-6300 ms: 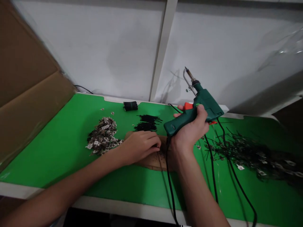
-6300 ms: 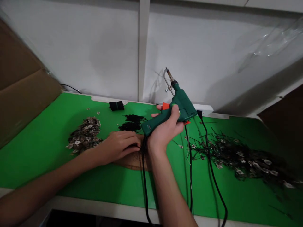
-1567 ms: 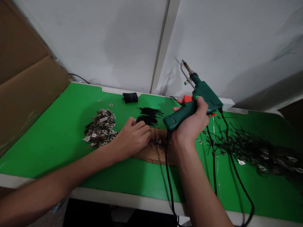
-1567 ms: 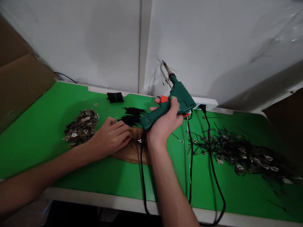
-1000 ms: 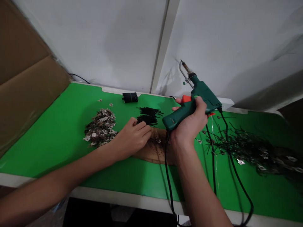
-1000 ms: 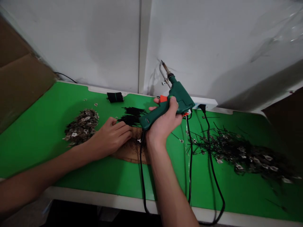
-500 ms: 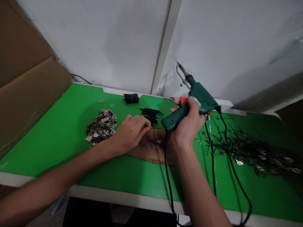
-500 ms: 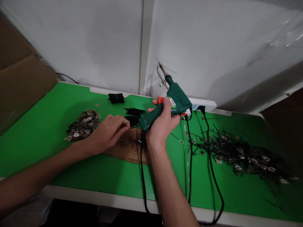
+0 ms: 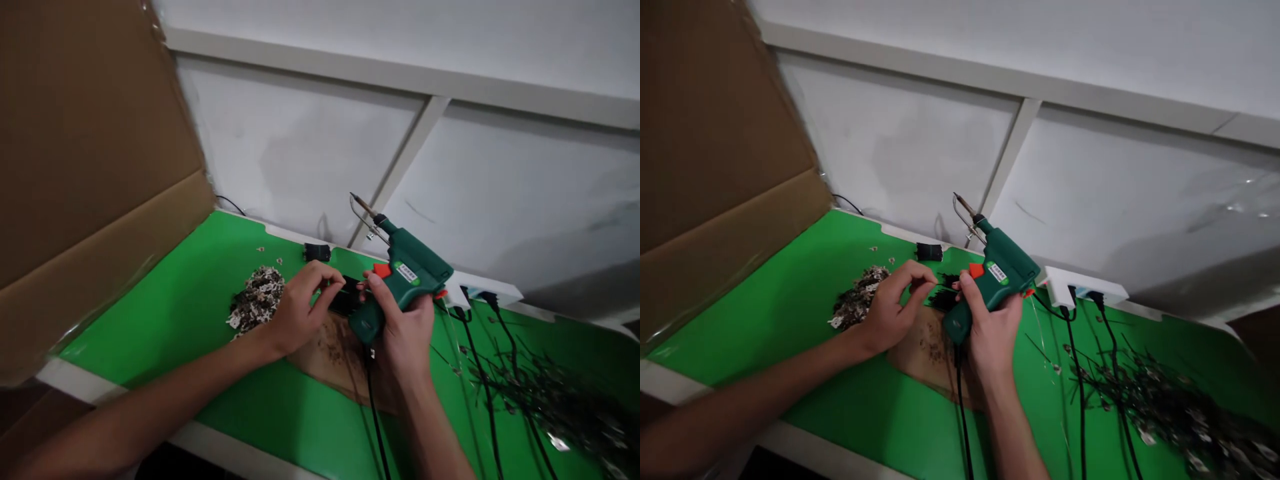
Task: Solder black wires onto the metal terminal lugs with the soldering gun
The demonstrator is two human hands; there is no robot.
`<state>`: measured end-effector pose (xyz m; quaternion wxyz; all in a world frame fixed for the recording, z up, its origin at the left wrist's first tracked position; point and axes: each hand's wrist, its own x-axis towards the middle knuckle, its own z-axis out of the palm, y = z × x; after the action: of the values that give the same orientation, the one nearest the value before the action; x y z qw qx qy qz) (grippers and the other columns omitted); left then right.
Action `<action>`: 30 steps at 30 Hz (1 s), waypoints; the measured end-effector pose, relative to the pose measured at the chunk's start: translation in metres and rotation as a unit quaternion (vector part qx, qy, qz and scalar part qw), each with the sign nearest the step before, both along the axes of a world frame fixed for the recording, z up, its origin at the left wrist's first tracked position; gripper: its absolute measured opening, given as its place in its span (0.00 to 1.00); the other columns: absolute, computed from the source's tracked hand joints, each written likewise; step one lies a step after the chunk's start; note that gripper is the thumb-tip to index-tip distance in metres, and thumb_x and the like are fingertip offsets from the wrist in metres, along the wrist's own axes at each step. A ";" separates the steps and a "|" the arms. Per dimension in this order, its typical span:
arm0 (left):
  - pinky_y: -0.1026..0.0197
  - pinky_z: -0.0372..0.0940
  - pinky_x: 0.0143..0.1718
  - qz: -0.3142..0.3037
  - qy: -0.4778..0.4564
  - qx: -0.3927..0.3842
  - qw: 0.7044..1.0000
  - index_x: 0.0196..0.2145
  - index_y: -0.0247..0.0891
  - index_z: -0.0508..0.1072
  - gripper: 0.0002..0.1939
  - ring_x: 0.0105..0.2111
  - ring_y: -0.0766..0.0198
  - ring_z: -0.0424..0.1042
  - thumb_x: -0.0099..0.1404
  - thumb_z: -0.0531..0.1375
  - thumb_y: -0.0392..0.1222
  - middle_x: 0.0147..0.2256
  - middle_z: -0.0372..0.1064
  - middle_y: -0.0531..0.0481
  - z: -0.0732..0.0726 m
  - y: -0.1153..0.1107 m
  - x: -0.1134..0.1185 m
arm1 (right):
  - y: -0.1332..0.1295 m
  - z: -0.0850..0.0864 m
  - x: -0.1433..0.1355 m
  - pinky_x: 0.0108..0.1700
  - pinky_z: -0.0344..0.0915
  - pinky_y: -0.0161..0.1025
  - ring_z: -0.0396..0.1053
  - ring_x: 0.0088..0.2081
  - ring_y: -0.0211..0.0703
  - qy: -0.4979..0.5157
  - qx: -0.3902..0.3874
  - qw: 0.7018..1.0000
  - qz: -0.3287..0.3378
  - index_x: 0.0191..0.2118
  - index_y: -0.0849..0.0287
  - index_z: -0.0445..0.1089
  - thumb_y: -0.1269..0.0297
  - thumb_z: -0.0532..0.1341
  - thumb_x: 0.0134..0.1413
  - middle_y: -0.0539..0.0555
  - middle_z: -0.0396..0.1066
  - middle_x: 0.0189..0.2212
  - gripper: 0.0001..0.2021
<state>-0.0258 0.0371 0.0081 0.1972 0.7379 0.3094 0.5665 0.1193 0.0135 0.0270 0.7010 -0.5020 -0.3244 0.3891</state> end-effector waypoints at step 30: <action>0.60 0.68 0.41 0.010 0.058 -0.026 0.998 0.40 0.39 0.74 0.04 0.37 0.63 0.73 0.72 0.59 0.37 0.35 0.74 0.50 -0.006 0.003 -0.002 | -0.004 -0.004 -0.010 0.40 0.74 0.40 0.77 0.36 0.44 -0.006 -0.031 0.999 0.005 0.42 0.60 0.72 0.60 0.78 0.35 0.56 0.79 0.37 0.26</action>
<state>-0.0283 0.0398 0.0016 0.1925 0.7609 0.3419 0.5169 0.1094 0.0092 0.0234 0.6808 -0.5244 -0.3192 0.3995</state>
